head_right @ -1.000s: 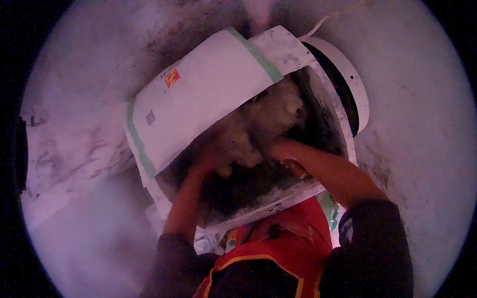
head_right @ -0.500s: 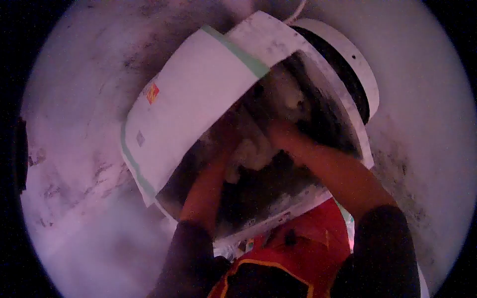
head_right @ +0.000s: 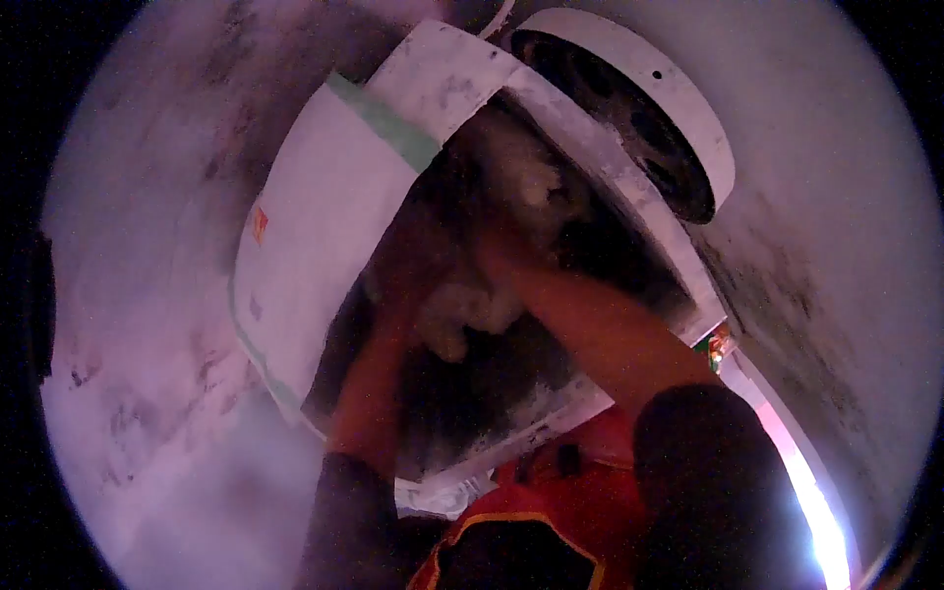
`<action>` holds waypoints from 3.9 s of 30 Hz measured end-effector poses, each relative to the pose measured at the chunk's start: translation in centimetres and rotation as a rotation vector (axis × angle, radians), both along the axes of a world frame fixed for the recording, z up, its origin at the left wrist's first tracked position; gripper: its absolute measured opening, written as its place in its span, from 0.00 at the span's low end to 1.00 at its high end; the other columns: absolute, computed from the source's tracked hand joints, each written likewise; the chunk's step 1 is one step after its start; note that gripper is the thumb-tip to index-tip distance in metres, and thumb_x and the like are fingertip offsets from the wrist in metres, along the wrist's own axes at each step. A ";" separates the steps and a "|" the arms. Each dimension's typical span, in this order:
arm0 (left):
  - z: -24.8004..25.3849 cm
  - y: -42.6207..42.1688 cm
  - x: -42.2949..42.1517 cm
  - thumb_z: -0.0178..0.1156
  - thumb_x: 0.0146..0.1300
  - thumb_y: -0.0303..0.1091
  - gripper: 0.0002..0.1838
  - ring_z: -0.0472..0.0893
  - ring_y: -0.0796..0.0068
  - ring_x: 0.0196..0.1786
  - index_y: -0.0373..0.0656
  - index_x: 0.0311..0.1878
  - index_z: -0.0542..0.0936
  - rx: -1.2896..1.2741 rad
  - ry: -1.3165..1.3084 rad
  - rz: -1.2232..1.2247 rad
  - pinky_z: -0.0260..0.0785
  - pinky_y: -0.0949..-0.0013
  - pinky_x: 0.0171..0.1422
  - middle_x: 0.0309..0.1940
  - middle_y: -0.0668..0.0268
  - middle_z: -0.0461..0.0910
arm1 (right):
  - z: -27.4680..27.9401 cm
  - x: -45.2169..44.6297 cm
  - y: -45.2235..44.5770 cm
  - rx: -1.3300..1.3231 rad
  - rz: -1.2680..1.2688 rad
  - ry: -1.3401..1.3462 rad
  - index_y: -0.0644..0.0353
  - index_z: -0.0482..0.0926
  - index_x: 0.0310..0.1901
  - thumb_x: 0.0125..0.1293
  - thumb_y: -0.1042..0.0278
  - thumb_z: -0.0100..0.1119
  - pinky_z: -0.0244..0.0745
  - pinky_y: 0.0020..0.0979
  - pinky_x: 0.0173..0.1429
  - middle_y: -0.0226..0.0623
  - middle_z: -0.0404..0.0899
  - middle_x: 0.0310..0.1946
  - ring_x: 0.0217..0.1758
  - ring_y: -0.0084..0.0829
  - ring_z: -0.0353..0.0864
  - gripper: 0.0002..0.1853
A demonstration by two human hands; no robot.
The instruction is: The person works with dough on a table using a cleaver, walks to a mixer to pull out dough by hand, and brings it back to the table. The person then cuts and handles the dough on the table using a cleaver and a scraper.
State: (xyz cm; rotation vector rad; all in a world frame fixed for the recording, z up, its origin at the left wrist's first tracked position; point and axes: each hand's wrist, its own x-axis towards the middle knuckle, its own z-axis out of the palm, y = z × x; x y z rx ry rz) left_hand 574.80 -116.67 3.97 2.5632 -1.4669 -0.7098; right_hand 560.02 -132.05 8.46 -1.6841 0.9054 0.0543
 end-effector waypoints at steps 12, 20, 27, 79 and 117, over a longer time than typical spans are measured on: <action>-4.5 -1.7 1.4 0.56 0.60 0.43 0.24 0.71 0.49 0.62 0.43 0.58 0.76 0.063 -0.090 0.027 0.62 0.51 0.67 0.58 0.51 0.74 | -8.4 1.8 4.2 -0.053 0.271 0.007 0.66 0.79 0.46 0.66 0.65 0.45 0.73 0.45 0.53 0.55 0.79 0.43 0.47 0.50 0.79 0.17; -2.5 5.2 -1.2 0.58 0.57 0.39 0.19 0.70 0.50 0.62 0.47 0.52 0.80 0.059 -0.121 0.099 0.59 0.50 0.68 0.56 0.55 0.77 | -9.6 1.8 3.4 -0.008 0.586 0.106 0.66 0.79 0.44 0.64 0.68 0.46 0.74 0.45 0.52 0.55 0.79 0.43 0.47 0.50 0.79 0.15; 2.1 9.9 -4.8 0.58 0.58 0.34 0.18 0.71 0.51 0.61 0.44 0.52 0.79 -0.256 -0.270 -0.032 0.58 0.53 0.71 0.56 0.57 0.77 | -6.8 -1.4 3.5 -0.040 0.735 0.128 0.66 0.79 0.42 0.63 0.70 0.47 0.75 0.44 0.51 0.54 0.79 0.43 0.47 0.50 0.80 0.13; -3.9 1.3 5.0 0.51 0.66 0.50 0.27 0.69 0.55 0.65 0.41 0.61 0.72 0.120 0.120 0.348 0.61 0.55 0.67 0.60 0.52 0.72 | -7.3 -2.0 -1.4 -0.503 0.731 0.281 0.63 0.80 0.47 0.62 0.68 0.48 0.77 0.45 0.47 0.51 0.82 0.44 0.45 0.49 0.82 0.16; 9.4 6.8 -10.0 0.61 0.56 0.45 0.35 0.61 0.51 0.70 0.50 0.68 0.66 -0.002 -0.073 0.396 0.54 0.46 0.71 0.66 0.50 0.63 | -9.5 -2.0 -3.1 -0.742 0.913 -0.053 0.66 0.74 0.55 0.60 0.71 0.51 0.72 0.46 0.59 0.55 0.76 0.53 0.55 0.53 0.76 0.20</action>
